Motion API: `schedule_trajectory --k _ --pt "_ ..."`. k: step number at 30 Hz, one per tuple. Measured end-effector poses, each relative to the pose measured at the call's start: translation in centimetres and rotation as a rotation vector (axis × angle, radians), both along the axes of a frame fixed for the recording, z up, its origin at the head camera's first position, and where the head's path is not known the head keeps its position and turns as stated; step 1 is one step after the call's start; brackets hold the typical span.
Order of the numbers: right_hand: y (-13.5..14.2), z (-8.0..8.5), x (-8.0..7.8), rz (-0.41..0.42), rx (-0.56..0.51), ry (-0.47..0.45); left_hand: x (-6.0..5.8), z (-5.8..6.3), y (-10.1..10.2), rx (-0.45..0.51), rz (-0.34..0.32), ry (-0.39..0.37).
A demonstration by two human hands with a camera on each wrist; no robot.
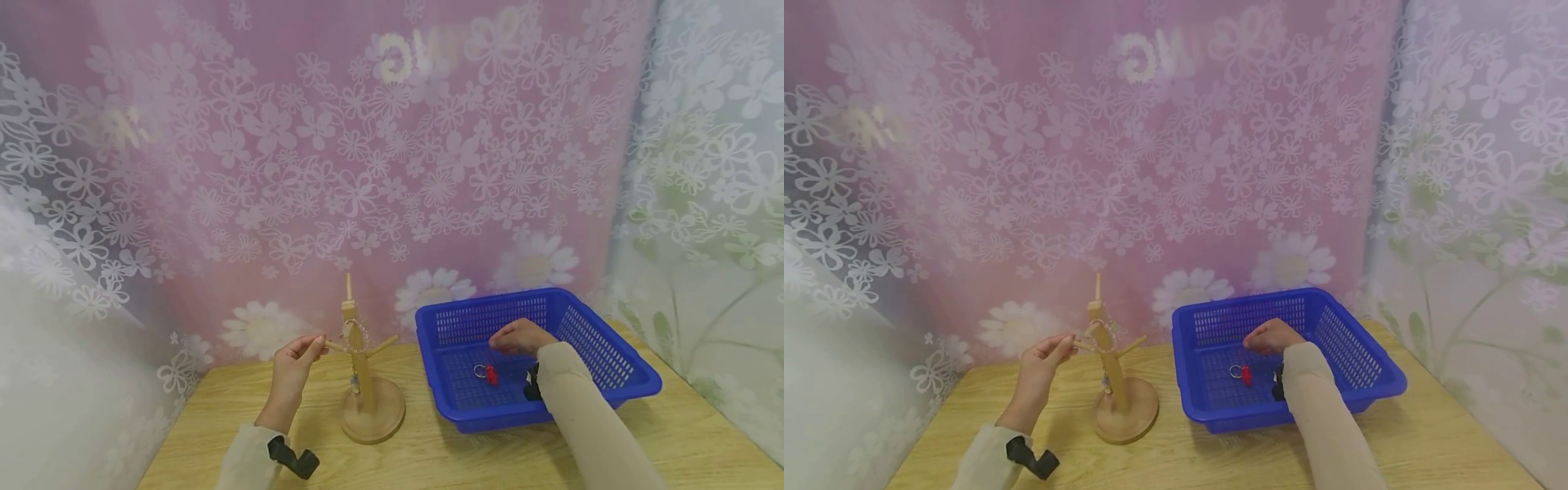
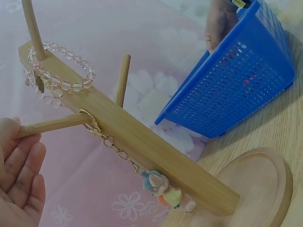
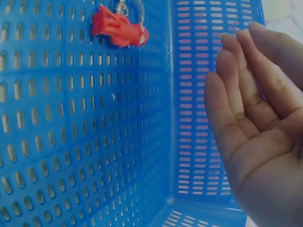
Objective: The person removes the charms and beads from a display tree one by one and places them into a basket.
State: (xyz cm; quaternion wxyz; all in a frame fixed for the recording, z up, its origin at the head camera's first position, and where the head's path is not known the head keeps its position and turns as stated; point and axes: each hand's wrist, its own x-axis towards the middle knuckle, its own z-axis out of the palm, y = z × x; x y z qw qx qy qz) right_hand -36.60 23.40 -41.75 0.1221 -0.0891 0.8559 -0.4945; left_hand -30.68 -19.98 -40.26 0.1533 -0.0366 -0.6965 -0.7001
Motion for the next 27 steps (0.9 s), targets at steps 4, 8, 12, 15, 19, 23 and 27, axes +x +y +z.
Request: schedule_trajectory --k 4,8,12,15,19,23,27 --pt "0.0 0.0 -0.2 0.024 -0.014 0.012 -0.1 0.1 0.1 -0.005 0.001 0.020" --pt "0.0 0.2 -0.3 0.046 -0.037 0.034 -0.1 0.1 0.3 -0.022 0.002 0.029" --pt "-0.2 0.9 -0.1 0.044 -0.051 0.064 0.0 0.1 0.4 -0.027 -0.001 0.024" --pt "-0.3 1.5 0.0 0.048 -0.062 0.088 -0.1 0.0 0.3 -0.025 0.002 0.019" --pt "-0.6 2.0 0.2 0.072 -0.073 0.125 -0.2 -0.1 0.2 -0.008 0.008 0.019" --pt "-1.2 2.5 0.4 0.104 -0.082 0.152 -0.2 -0.3 0.2 -0.004 0.010 0.030" --pt "-2.0 3.1 0.7 0.155 -0.106 0.167 -0.3 -0.5 0.4 -0.002 0.020 0.056"
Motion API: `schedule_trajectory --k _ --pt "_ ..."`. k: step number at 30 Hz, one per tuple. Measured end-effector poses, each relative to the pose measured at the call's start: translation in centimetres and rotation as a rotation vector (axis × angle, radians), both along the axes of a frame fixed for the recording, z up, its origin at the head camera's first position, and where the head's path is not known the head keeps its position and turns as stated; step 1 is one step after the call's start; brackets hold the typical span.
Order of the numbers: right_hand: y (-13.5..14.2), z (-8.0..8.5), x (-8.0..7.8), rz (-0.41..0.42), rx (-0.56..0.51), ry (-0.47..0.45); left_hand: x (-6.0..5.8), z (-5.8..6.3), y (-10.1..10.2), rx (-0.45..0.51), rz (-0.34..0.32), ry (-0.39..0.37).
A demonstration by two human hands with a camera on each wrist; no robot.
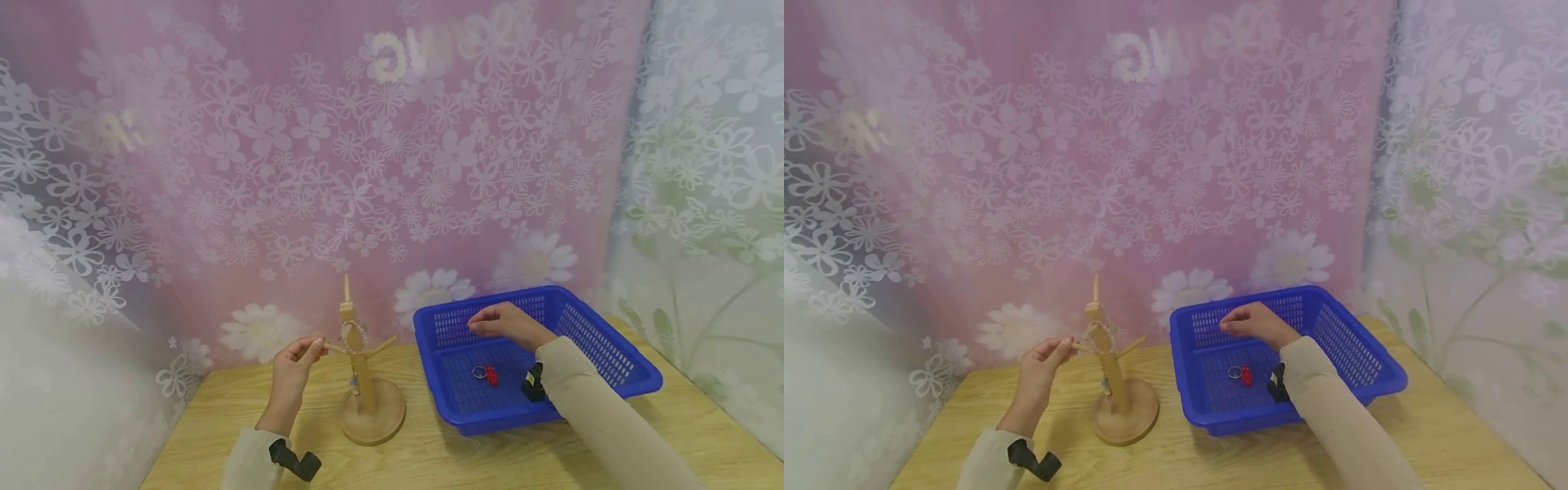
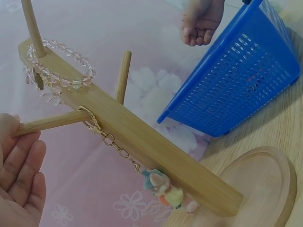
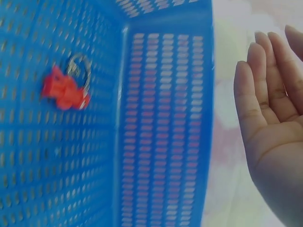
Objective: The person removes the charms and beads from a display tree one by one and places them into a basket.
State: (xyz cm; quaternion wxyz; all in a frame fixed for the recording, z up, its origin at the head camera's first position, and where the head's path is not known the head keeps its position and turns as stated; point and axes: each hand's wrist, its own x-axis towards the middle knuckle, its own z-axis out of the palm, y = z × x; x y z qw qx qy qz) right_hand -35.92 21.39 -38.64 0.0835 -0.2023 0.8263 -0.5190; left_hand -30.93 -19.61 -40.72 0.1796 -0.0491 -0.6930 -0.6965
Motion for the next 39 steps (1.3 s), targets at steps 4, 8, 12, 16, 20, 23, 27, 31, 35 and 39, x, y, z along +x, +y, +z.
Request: schedule_trajectory --k 4,8,12,16,20,23,27,31,35,39 --pt "-0.9 0.7 0.2 0.020 -0.004 0.012 -0.1 -0.1 0.2 0.012 0.001 0.013" --pt "-2.2 1.3 0.4 0.018 -0.013 0.024 -0.3 -0.2 0.2 0.044 0.007 0.003" --pt "-3.7 1.8 0.7 0.025 -0.031 0.042 -0.3 -0.3 0.1 0.070 0.018 -0.017" --pt "-5.4 2.2 1.1 0.029 -0.066 0.048 -0.2 -0.1 0.1 0.075 0.027 -0.028" --pt "-7.1 2.6 1.8 0.049 -0.109 0.048 -0.1 0.1 0.3 0.073 0.025 -0.026" --pt "-8.5 2.9 2.6 0.069 -0.137 0.050 0.0 0.3 0.4 0.078 0.027 -0.025" --pt "-10.1 3.2 3.5 0.058 -0.152 0.073 -0.1 0.2 0.5 0.094 0.030 -0.022" --pt "-11.6 3.4 4.3 0.047 -0.179 0.100 -0.3 0.1 0.5 0.102 0.031 -0.015" --pt "-12.8 3.5 4.9 0.041 -0.221 0.109 -0.2 0.0 0.4 0.095 0.037 -0.006" --pt "-13.9 3.4 5.4 0.017 -0.225 0.142 -0.3 0.0 0.5 0.087 0.031 -0.003"
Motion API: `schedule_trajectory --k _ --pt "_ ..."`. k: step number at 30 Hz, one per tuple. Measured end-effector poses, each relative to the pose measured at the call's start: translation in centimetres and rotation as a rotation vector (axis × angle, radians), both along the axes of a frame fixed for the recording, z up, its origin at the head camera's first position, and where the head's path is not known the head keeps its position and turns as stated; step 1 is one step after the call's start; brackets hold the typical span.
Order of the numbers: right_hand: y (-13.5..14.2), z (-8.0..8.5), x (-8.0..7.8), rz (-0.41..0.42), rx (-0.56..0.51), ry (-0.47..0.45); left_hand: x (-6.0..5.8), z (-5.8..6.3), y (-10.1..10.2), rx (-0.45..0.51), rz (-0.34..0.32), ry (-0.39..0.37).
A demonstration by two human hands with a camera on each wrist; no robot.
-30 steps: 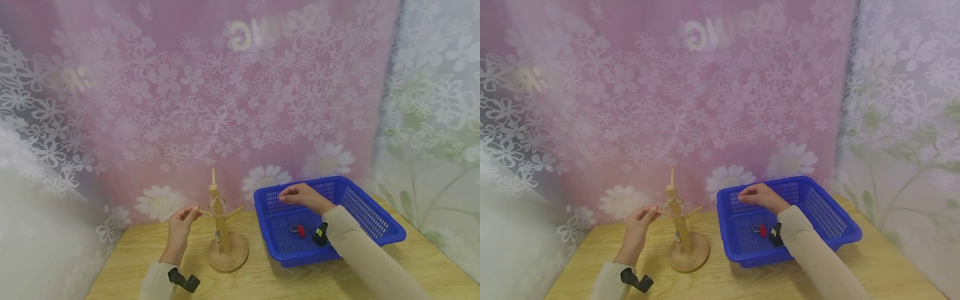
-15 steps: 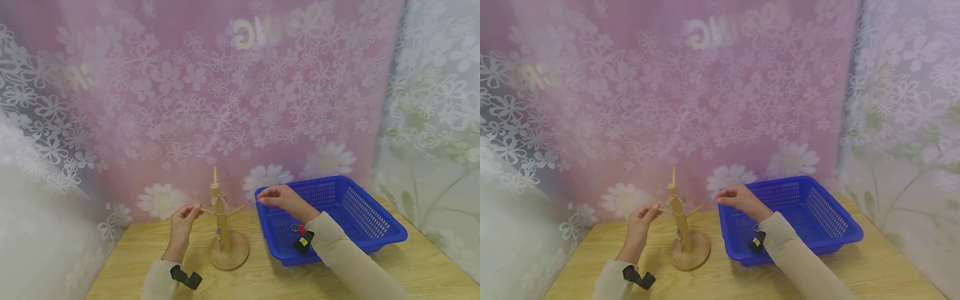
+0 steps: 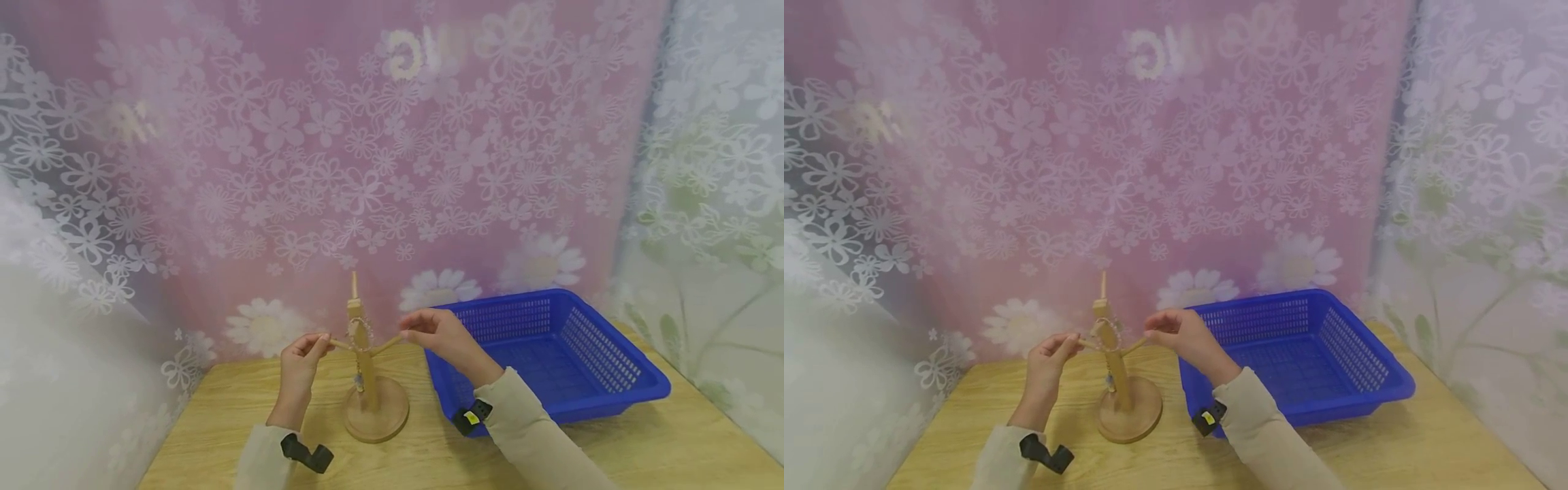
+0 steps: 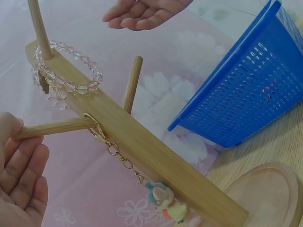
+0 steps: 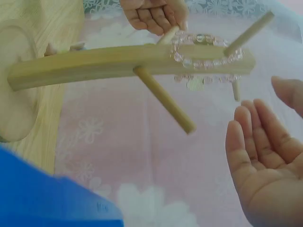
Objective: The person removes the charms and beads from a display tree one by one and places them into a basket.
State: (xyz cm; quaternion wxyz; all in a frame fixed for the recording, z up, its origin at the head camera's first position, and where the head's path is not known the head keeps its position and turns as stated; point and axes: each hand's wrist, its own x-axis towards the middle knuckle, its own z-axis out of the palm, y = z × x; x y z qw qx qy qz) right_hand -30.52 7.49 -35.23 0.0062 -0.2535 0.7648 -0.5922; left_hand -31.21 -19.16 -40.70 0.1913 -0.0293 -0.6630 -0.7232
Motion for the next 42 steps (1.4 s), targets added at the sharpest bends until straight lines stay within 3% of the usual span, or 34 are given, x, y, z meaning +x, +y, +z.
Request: schedule_trajectory --k 7,16,30,34,42 --pt "-1.7 -0.2 0.6 -0.092 0.024 0.035 0.0 0.0 0.2 -0.008 0.008 0.002" --pt "-3.7 -0.6 0.9 -0.164 -0.048 0.093 0.3 0.2 0.2 -0.012 0.009 -0.009" --pt "-5.3 -2.0 0.7 -0.203 -0.092 0.150 0.2 0.0 0.2 -0.019 0.021 -0.013" --pt "-5.7 -1.1 1.7 -0.200 -0.074 0.166 0.4 0.2 0.2 -0.020 0.032 -0.024" --pt "-6.7 -2.5 0.6 -0.234 -0.038 0.212 0.1 0.1 0.1 -0.008 0.021 -0.035"
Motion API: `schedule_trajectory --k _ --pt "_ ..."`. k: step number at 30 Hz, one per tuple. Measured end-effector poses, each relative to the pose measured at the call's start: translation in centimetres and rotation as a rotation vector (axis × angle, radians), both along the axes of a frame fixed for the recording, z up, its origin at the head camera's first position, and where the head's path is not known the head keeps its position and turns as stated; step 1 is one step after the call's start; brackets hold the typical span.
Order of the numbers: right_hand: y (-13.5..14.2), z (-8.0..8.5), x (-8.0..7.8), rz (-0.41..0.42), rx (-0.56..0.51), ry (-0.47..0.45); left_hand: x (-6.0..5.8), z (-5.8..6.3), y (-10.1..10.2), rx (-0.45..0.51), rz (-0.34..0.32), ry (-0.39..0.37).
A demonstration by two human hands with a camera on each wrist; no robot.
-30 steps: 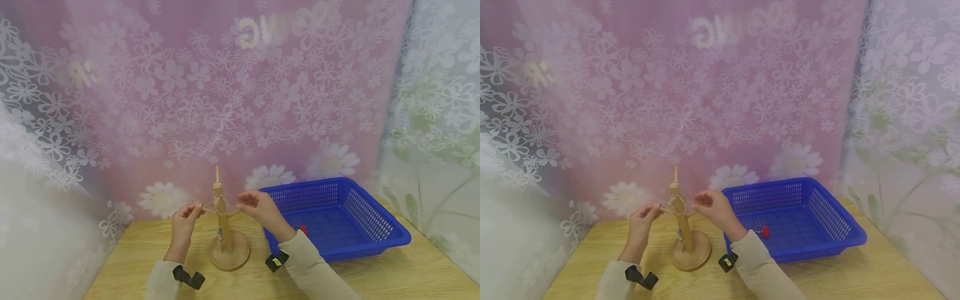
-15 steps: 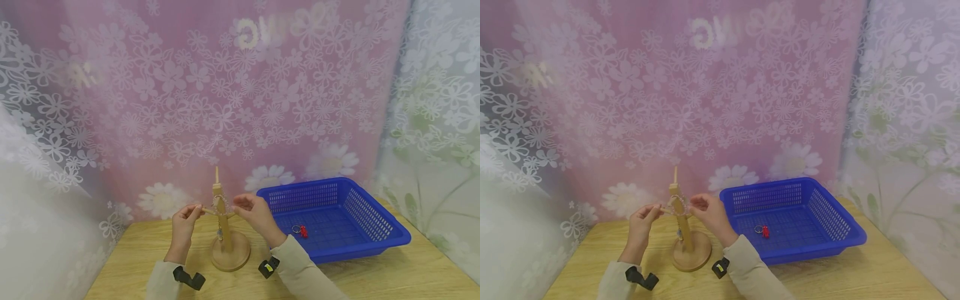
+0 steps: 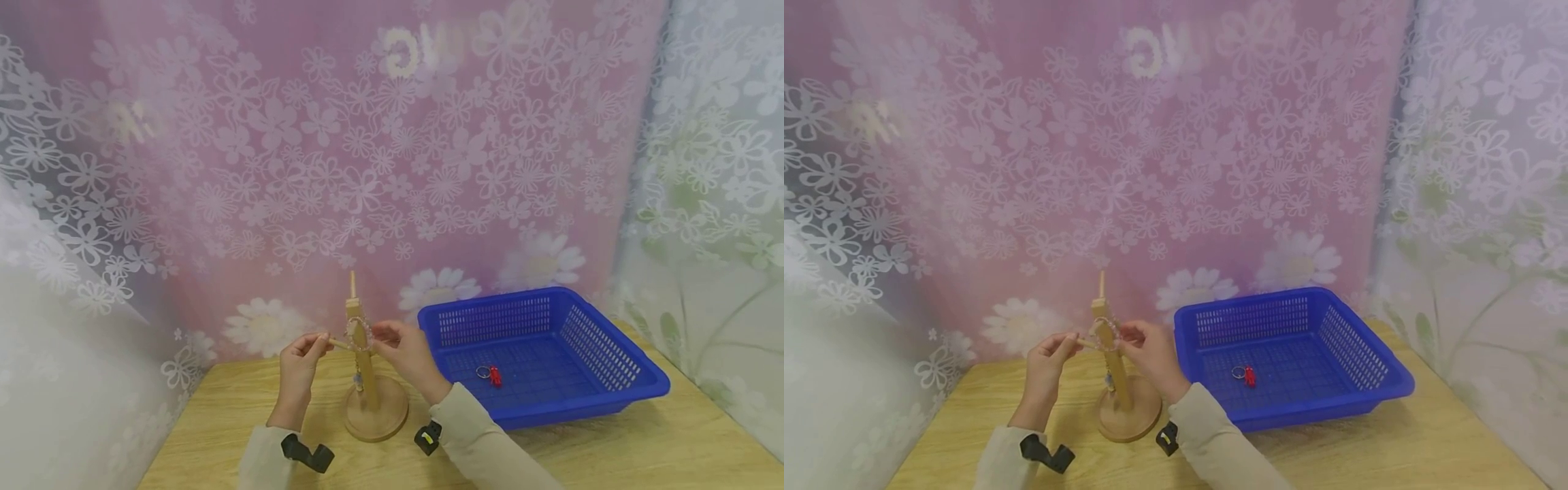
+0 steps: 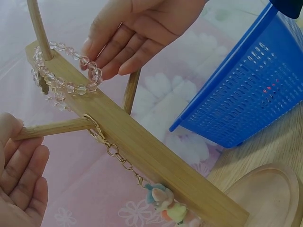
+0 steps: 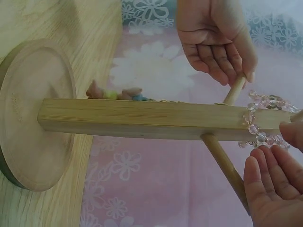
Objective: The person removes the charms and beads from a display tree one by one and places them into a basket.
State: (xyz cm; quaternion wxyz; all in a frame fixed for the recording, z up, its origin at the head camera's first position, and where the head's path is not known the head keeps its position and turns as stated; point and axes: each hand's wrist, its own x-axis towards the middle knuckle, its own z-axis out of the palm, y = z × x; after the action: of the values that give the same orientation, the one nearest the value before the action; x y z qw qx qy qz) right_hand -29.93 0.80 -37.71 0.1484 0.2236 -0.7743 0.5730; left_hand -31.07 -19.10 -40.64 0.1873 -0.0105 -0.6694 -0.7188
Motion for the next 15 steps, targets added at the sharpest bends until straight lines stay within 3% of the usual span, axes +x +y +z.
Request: schedule_trajectory --k 6,15 --pt "-0.55 0.17 -0.09 -0.004 0.011 0.031 -0.06 0.04 0.06 0.003 -0.009 0.020" --pt "-0.79 0.17 -0.13 -0.027 -0.024 -0.001 0.06 0.07 0.05 -0.004 -0.010 0.019"
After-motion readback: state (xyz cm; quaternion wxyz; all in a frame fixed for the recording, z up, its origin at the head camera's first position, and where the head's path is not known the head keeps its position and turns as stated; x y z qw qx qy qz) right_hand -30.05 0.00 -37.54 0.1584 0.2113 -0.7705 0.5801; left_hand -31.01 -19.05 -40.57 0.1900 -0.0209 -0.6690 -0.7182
